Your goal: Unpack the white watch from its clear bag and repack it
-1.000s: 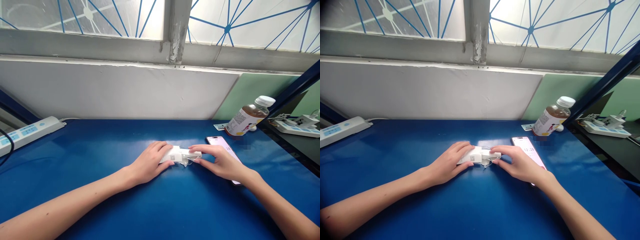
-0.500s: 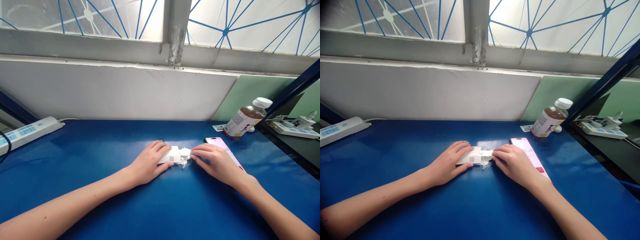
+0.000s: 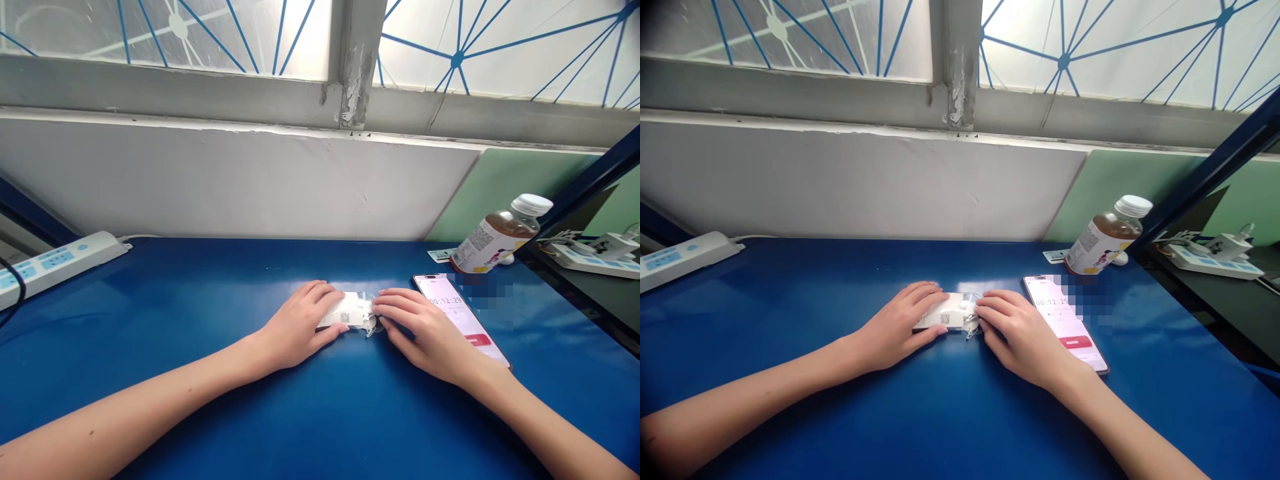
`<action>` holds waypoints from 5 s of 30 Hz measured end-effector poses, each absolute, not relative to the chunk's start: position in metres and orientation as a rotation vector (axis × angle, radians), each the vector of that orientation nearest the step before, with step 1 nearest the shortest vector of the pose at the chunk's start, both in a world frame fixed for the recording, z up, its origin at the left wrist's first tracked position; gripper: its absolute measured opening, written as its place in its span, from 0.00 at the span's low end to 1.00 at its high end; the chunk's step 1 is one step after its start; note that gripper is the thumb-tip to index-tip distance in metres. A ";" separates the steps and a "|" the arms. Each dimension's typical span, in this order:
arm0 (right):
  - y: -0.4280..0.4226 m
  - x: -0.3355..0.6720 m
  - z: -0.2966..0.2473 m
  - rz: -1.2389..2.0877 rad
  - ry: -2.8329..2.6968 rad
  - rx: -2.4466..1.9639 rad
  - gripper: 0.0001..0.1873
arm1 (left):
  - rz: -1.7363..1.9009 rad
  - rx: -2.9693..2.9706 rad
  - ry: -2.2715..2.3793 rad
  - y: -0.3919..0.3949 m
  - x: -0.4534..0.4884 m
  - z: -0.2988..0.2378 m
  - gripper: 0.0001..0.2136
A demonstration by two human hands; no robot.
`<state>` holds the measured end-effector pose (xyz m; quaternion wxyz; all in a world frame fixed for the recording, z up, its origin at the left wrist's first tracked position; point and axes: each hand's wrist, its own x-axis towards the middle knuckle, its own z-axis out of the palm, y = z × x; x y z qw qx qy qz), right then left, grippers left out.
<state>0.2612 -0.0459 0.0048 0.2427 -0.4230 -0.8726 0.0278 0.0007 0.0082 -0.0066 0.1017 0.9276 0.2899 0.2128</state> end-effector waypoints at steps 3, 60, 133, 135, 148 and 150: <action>-0.046 0.264 0.005 0.008 -2.370 -1.232 0.11 | 0.621 2.725 0.865 0.008 0.001 -0.006 0.20; -0.055 0.248 0.000 0.257 -2.376 -1.204 0.21 | 0.213 2.736 0.888 -0.002 0.002 0.001 0.32; -0.053 0.262 0.016 0.196 -1.795 -1.079 0.08 | 0.520 2.569 0.702 -0.006 -0.003 0.000 0.28; -0.051 0.262 0.017 0.269 -1.721 -1.141 0.06 | 0.540 2.566 0.744 -0.007 -0.003 -0.001 0.34; -0.036 0.252 0.003 0.926 -1.420 -1.377 0.18 | 0.541 2.618 0.694 -0.004 -0.003 0.000 0.52; -0.036 0.250 0.002 0.988 -1.436 -1.341 0.18 | 0.492 2.604 0.713 -0.003 -0.003 0.001 0.52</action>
